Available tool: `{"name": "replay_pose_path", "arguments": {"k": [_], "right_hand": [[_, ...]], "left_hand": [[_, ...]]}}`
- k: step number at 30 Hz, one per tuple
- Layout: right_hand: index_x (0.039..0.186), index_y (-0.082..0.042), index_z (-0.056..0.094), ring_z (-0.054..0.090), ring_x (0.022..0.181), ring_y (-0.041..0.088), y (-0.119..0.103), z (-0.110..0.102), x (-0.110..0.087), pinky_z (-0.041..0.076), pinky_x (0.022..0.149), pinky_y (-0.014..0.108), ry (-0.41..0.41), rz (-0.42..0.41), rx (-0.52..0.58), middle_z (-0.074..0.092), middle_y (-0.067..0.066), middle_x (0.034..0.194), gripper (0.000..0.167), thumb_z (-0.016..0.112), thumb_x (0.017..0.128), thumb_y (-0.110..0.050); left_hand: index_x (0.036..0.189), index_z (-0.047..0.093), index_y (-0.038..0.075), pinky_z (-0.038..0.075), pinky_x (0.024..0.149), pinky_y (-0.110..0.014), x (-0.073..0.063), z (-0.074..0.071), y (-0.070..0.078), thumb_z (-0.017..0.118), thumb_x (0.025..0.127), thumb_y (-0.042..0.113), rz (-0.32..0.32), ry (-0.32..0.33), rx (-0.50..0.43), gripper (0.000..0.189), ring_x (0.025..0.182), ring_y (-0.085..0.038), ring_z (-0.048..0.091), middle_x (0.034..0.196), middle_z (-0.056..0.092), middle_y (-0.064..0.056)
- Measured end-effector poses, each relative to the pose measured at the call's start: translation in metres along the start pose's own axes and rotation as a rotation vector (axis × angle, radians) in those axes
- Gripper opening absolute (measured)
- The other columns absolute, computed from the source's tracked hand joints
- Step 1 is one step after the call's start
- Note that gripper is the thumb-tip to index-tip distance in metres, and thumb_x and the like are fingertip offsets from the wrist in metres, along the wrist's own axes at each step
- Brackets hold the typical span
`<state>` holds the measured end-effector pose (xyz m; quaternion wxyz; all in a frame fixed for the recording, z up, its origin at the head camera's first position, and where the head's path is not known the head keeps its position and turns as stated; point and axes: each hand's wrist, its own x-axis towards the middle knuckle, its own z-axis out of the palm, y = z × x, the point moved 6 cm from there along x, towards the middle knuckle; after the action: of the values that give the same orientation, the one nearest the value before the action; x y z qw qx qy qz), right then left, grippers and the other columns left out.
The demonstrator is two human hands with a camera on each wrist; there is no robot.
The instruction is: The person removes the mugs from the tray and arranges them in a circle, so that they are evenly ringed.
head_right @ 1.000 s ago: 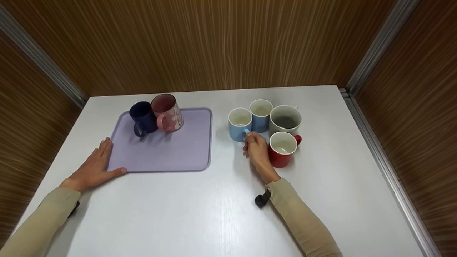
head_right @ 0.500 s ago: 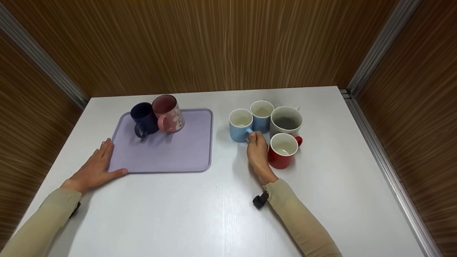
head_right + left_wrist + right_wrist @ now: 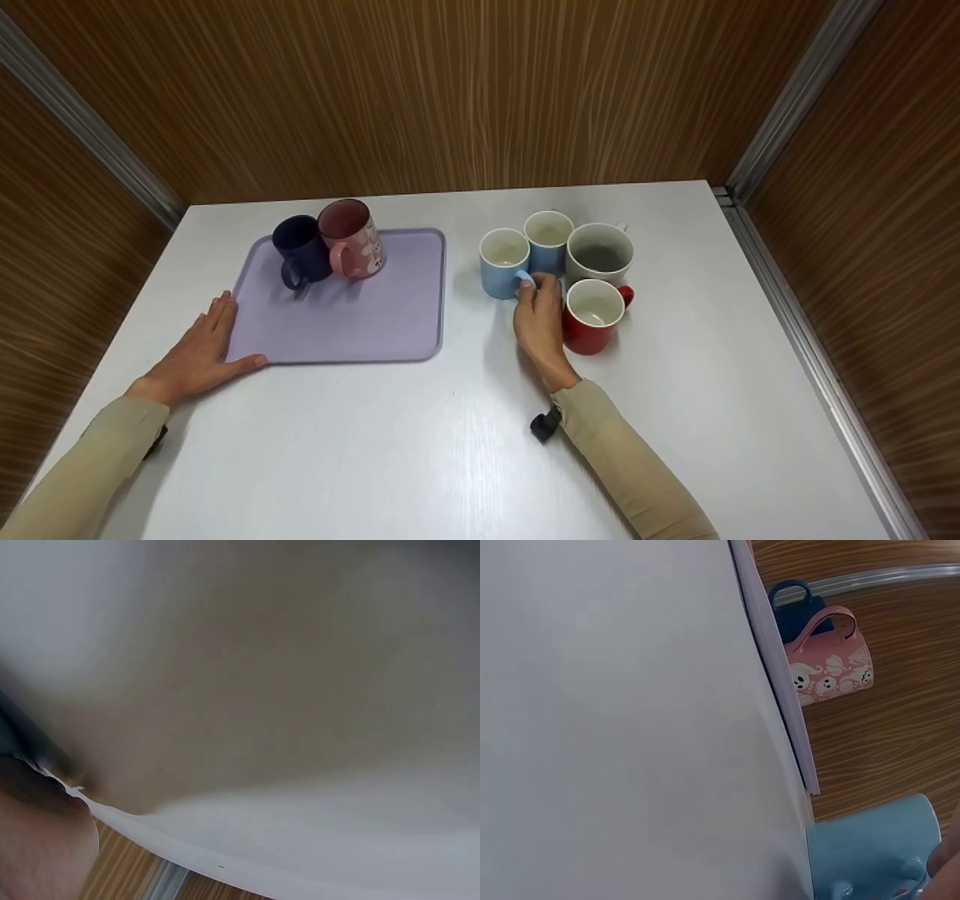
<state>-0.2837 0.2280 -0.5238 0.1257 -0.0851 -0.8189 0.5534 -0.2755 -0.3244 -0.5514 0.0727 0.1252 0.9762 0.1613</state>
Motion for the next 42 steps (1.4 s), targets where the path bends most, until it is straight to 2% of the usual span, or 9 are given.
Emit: {"name": "replay_pose_path", "arguments": {"k": [3, 10, 14, 19, 29, 32, 36, 42], "right_hand": [[0.132, 0.010, 0.050, 0.051, 0.114, 0.039, -0.004, 0.000, 0.000, 0.039, 0.099, 0.041, 0.042, -0.070, -0.012, 0.054, 0.029, 0.129, 0.029, 0.047, 0.113, -0.011], [0.131, 0.011, 0.053, 0.047, 0.096, 0.031, -0.024, -0.001, -0.006, 0.036, 0.089, 0.034, 0.141, -0.268, -0.015, 0.054, 0.029, 0.126, 0.028, 0.053, 0.107, -0.004], [0.131, 0.009, 0.054, 0.050, 0.099, 0.027, -0.039, 0.005, -0.008, 0.040, 0.089, 0.033, 0.109, -0.324, 0.013, 0.054, 0.026, 0.126, 0.029, 0.054, 0.107, -0.007], [0.128, 0.009, 0.057, 0.054, 0.099, 0.027, -0.060, 0.020, -0.009, 0.045, 0.088, 0.040, 0.039, -0.373, 0.050, 0.057, 0.025, 0.122, 0.029, 0.058, 0.109, -0.012], [0.132, 0.004, 0.058, 0.061, 0.099, 0.032, -0.093, 0.079, -0.006, 0.050, 0.082, 0.038, -0.153, -0.363, 0.055, 0.065, 0.020, 0.121, 0.033, 0.062, 0.109, -0.019], [0.132, 0.003, 0.059, 0.065, 0.102, 0.032, -0.102, 0.100, -0.003, 0.052, 0.085, 0.037, -0.223, -0.355, 0.047, 0.066, 0.019, 0.122, 0.034, 0.062, 0.108, -0.021], [0.132, 0.001, 0.061, 0.068, 0.109, 0.034, -0.110, 0.132, 0.003, 0.057, 0.093, 0.042, -0.368, -0.277, 0.043, 0.066, 0.019, 0.127, 0.034, 0.060, 0.110, -0.024], [0.132, -0.002, 0.065, 0.073, 0.107, 0.038, -0.111, 0.177, 0.012, 0.058, 0.084, 0.034, -0.524, -0.148, 0.072, 0.068, 0.019, 0.132, 0.035, 0.058, 0.111, -0.029]], "left_hand": [[0.168, 0.002, -0.007, 0.008, 0.134, -0.061, -0.001, 0.000, -0.001, 0.065, 0.090, 0.080, -0.004, -0.002, -0.001, 0.132, 0.166, -0.044, -0.001, 0.179, -0.005, -0.023], [0.168, 0.001, -0.007, 0.007, 0.134, -0.061, -0.001, 0.000, -0.002, 0.064, 0.090, 0.080, -0.006, -0.004, 0.013, 0.132, 0.166, -0.045, -0.001, 0.178, -0.005, -0.024], [0.168, 0.002, -0.007, 0.007, 0.134, -0.060, -0.001, 0.001, -0.002, 0.063, 0.090, 0.081, -0.007, -0.002, 0.018, 0.132, 0.166, -0.045, -0.001, 0.178, -0.005, -0.024], [0.168, 0.002, -0.006, 0.007, 0.134, -0.060, -0.002, 0.003, -0.001, 0.064, 0.090, 0.080, -0.009, -0.001, 0.012, 0.132, 0.166, -0.044, -0.001, 0.179, -0.005, -0.023], [0.168, 0.003, -0.007, 0.007, 0.135, -0.060, -0.001, 0.008, 0.001, 0.063, 0.090, 0.081, -0.012, -0.013, 0.012, 0.132, 0.166, -0.043, -0.001, 0.179, -0.004, -0.024], [0.168, 0.003, -0.007, 0.008, 0.135, -0.060, 0.001, 0.008, 0.002, 0.063, 0.090, 0.081, -0.008, -0.012, 0.011, 0.132, 0.166, -0.043, -0.001, 0.179, -0.004, -0.024], [0.168, 0.003, -0.006, 0.008, 0.135, -0.060, 0.005, 0.007, 0.003, 0.063, 0.090, 0.082, -0.011, -0.013, 0.008, 0.132, 0.166, -0.042, -0.001, 0.179, -0.003, -0.023], [0.168, 0.005, -0.007, 0.009, 0.134, -0.060, 0.008, 0.007, 0.001, 0.063, 0.089, 0.081, -0.017, 0.000, 0.026, 0.132, 0.166, -0.044, 0.002, 0.178, -0.001, -0.025]]}}
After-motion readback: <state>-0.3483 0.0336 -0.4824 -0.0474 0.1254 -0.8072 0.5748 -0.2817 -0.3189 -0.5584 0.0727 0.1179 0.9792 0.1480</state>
